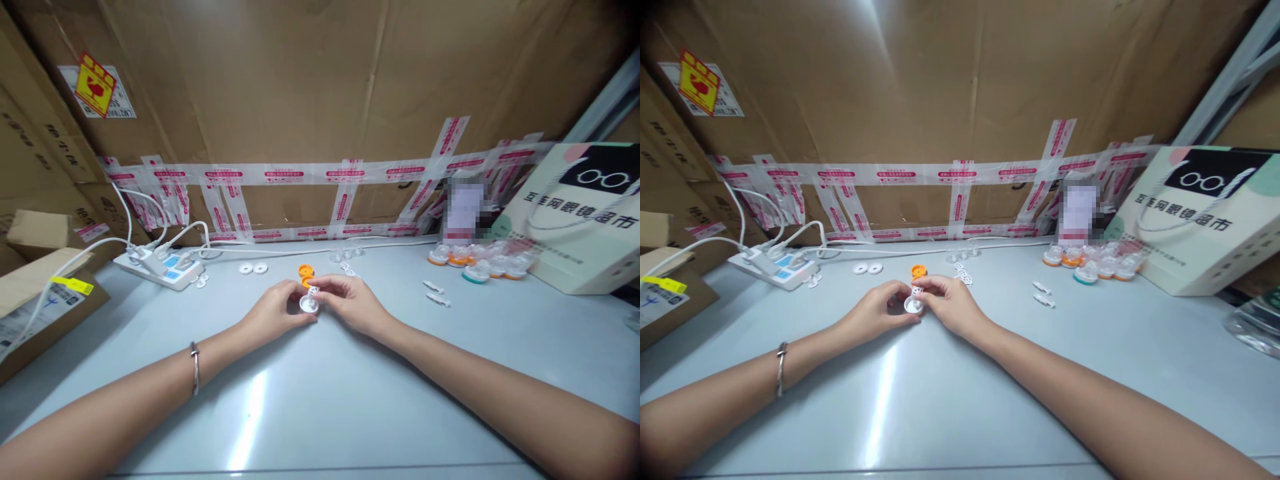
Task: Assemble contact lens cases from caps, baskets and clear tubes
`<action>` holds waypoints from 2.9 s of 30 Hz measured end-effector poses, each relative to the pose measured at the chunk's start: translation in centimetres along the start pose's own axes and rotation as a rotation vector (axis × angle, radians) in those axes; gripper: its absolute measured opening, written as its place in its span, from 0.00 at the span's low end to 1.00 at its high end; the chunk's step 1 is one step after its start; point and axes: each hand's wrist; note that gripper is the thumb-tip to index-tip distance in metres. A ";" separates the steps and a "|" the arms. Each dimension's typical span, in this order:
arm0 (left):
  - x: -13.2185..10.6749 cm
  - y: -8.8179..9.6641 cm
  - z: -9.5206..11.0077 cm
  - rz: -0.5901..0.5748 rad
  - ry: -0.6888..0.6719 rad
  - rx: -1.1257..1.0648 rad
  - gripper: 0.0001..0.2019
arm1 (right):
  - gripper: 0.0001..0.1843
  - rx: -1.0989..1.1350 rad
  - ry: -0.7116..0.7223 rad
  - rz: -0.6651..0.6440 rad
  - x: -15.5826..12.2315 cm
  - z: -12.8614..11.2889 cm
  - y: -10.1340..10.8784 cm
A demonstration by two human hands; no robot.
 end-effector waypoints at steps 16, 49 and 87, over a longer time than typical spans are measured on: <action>0.2 -0.5 -0.2 0.011 0.003 -0.054 0.14 | 0.05 -0.205 0.153 -0.034 0.0 0.4 -0.1; 0.2 -0.4 -0.5 0.005 -0.058 -0.038 0.12 | 0.11 -0.277 0.258 0.011 0.1 0.9 -0.4; -0.3 1.1 2.4 -0.019 0.215 -0.661 0.14 | 0.17 0.105 0.350 0.331 3.1 -3.7 3.9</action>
Point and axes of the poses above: each hand's wrist, its own x-axis towards the middle knuckle, its own y-axis out of the back of the hand, z = x × y
